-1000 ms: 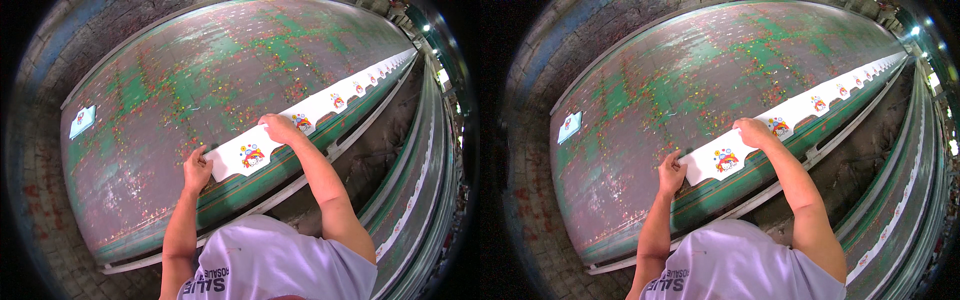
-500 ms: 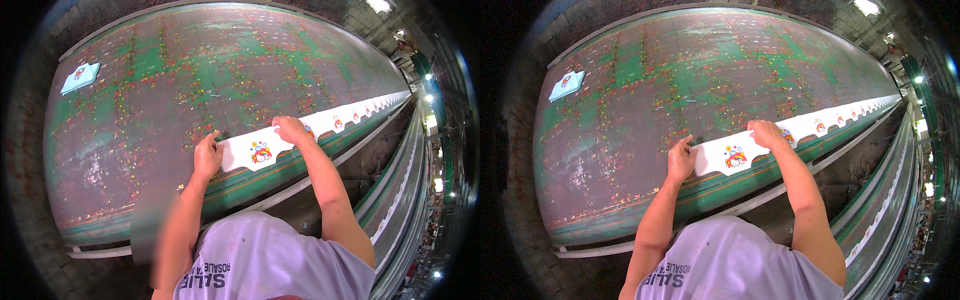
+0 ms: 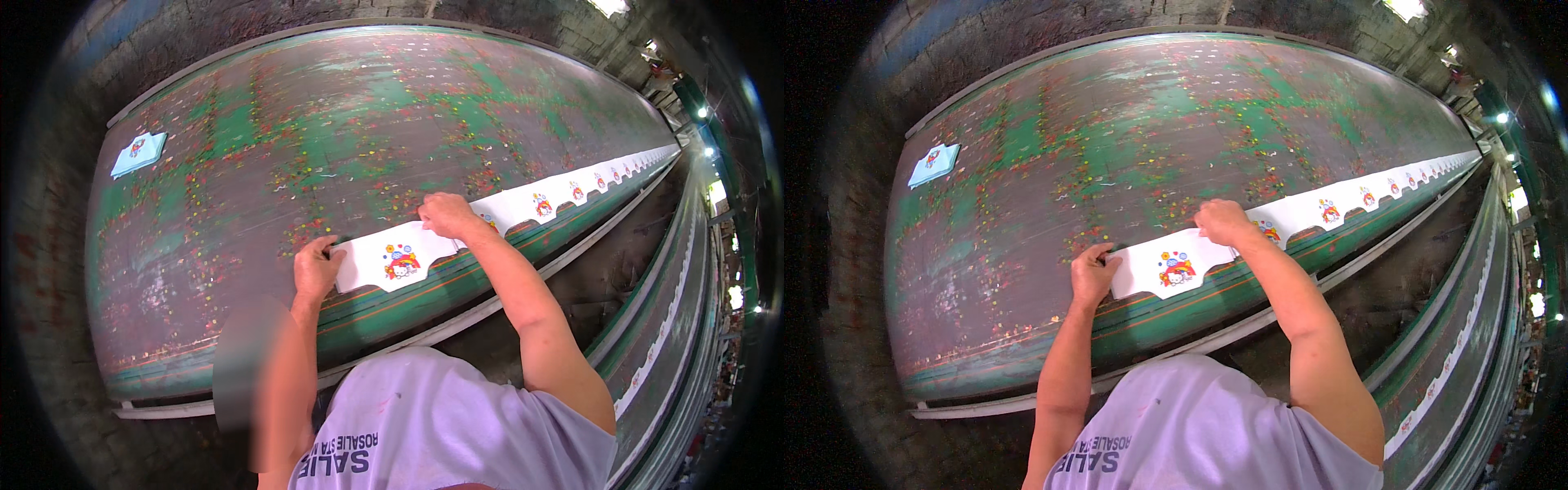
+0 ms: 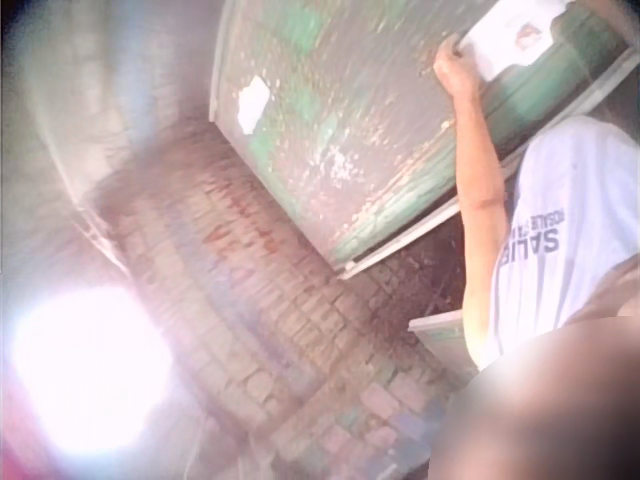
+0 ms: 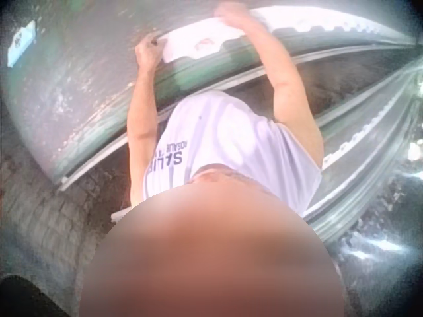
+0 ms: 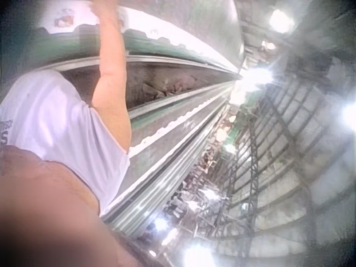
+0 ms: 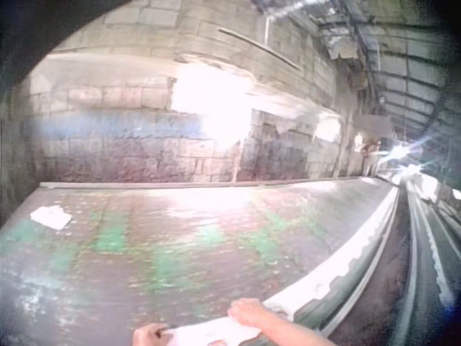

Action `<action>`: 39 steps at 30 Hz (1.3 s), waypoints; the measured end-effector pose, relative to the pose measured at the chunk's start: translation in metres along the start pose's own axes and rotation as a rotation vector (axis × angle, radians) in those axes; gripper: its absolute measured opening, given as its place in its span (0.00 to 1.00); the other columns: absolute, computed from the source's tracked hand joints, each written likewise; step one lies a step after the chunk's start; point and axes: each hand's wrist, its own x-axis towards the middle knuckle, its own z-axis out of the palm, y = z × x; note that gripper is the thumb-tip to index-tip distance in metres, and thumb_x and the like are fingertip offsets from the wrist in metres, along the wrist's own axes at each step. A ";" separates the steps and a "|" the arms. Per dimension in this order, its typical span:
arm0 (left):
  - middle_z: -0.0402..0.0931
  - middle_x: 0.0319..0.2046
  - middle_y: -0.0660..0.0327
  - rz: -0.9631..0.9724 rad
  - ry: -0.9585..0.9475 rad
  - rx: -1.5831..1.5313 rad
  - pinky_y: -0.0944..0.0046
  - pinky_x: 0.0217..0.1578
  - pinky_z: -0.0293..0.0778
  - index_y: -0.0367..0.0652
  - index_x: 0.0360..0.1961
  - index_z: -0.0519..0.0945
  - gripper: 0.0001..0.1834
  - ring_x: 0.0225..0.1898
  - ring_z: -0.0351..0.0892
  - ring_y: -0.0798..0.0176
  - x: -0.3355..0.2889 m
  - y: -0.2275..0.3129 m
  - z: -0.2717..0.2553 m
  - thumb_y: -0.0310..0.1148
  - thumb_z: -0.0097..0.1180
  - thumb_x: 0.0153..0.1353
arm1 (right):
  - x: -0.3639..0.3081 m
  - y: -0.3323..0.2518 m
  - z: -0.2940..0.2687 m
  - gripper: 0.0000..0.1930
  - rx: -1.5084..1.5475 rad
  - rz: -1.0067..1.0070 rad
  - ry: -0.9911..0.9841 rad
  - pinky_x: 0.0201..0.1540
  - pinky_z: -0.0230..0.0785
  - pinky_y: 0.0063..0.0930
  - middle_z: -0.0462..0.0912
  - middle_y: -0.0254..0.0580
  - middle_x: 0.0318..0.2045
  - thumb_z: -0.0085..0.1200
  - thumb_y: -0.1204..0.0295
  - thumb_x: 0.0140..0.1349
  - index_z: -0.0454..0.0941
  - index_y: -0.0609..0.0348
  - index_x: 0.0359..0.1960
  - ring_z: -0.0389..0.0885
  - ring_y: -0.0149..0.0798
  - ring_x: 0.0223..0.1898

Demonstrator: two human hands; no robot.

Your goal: The person repeatedly picks up small white papers with cartoon prints and places them in a straight line along a green conveyor belt. The person smooths each paper into position and continues the sequence along the belt.

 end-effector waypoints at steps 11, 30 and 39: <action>0.87 0.48 0.53 0.063 -0.129 0.448 0.52 0.51 0.84 0.47 0.42 0.94 0.14 0.50 0.88 0.48 -0.015 0.057 0.007 0.20 0.69 0.56 | -0.114 -0.037 0.032 0.08 1.050 -0.574 0.074 0.40 0.77 0.45 0.84 0.45 0.30 0.66 0.74 0.57 0.78 0.59 0.31 0.85 0.52 0.34; 0.88 0.32 0.57 0.037 -0.132 0.005 0.62 0.39 0.82 0.38 0.53 0.92 0.16 0.33 0.84 0.66 0.002 0.136 0.200 0.28 0.73 0.64 | -0.144 0.236 0.056 0.06 0.705 0.261 0.365 0.51 0.81 0.49 0.90 0.52 0.44 0.62 0.73 0.69 0.90 0.59 0.42 0.90 0.58 0.48; 0.80 0.30 0.64 -0.120 -0.093 -0.182 0.67 0.36 0.79 0.36 0.63 0.87 0.27 0.30 0.77 0.74 0.021 0.117 0.202 0.22 0.73 0.61 | -0.098 0.244 0.054 0.08 0.412 0.211 0.214 0.56 0.82 0.53 0.89 0.49 0.49 0.61 0.70 0.71 0.90 0.55 0.47 0.90 0.58 0.51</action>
